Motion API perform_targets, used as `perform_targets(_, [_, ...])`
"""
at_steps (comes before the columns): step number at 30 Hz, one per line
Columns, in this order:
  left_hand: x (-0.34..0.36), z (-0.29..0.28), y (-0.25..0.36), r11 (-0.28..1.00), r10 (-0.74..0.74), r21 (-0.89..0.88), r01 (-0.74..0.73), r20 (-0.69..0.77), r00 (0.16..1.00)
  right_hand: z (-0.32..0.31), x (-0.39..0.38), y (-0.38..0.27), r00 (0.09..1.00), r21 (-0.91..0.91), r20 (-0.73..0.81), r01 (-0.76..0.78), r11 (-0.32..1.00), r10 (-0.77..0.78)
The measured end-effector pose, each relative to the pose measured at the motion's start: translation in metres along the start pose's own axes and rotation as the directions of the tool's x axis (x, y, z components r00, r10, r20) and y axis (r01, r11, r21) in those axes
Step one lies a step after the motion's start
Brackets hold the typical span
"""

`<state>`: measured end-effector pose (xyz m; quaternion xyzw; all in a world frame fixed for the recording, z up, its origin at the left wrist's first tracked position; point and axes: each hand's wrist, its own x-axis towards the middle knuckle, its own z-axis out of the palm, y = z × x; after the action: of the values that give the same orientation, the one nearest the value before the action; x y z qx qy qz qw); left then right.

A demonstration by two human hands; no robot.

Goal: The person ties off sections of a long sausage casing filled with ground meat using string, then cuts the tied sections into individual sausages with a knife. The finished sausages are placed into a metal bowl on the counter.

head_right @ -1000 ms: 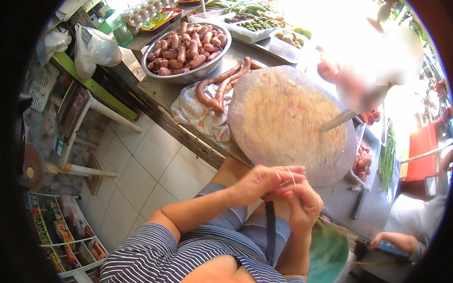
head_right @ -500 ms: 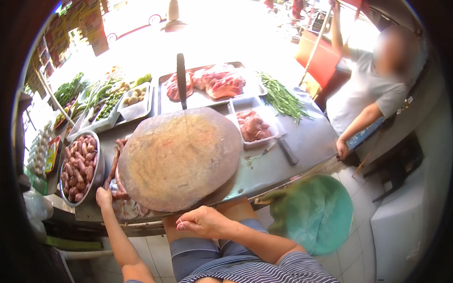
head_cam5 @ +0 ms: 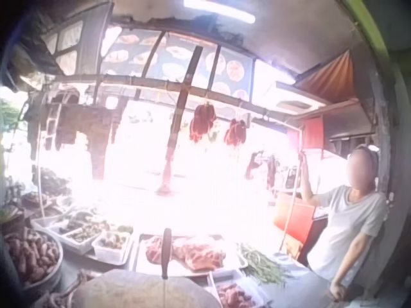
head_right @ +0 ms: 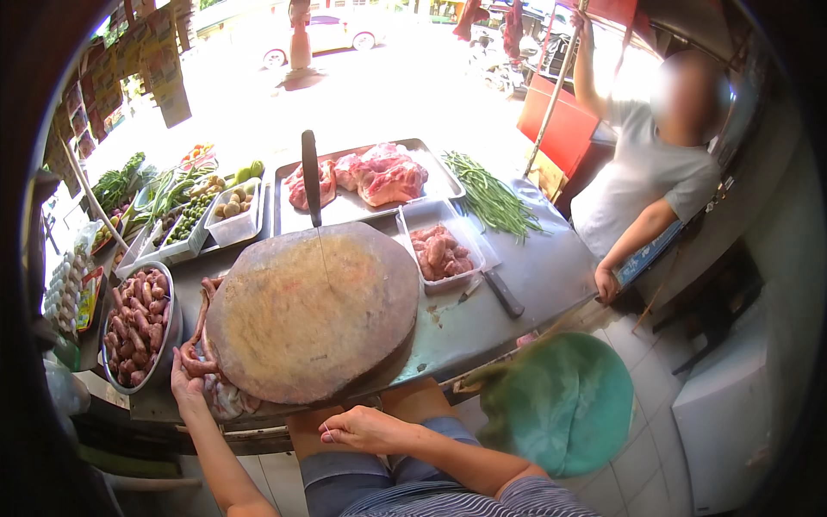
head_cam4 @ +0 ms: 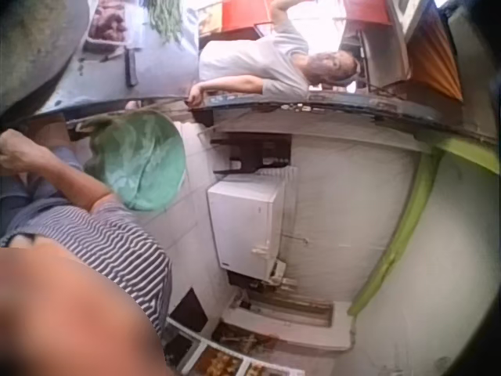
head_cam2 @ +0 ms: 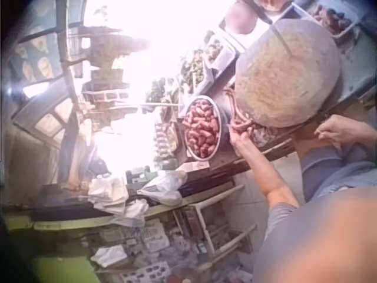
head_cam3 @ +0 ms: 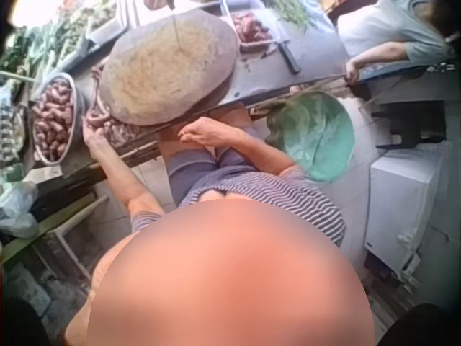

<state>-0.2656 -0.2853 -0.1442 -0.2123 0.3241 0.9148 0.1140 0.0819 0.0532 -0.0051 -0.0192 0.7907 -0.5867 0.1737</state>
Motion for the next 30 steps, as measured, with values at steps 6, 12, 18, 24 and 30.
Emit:
perform_targets(6, [0.011,-0.003,-0.01,0.969,-0.227,0.009,0.245,0.412,0.883,0.002,0.0,0.011,0.995,-0.007,-0.011,0.102,0.995,-0.102])
perform_targets(12, [-0.023,0.089,-0.006,0.935,0.058,0.343,-0.092,0.108,0.992,-0.001,-0.002,0.007,0.995,0.042,-0.06,0.079,0.996,-0.076])
perform_targets(18, [-0.135,0.166,-0.026,0.448,-0.105,0.677,-0.584,0.688,0.718,-0.007,0.007,0.014,0.999,0.003,-0.047,0.02,1.0,-0.02])
perform_targets(24, [-0.19,0.153,-0.064,-0.154,-0.467,0.681,-0.716,0.588,0.66,-0.001,0.006,0.014,0.988,0.127,-0.058,-0.132,0.983,0.141])
perform_targets(30, [-0.192,0.154,-0.105,-0.64,-0.034,0.494,-0.589,0.747,0.664,0.006,0.008,0.018,0.996,0.117,-0.058,-0.066,0.991,0.073])
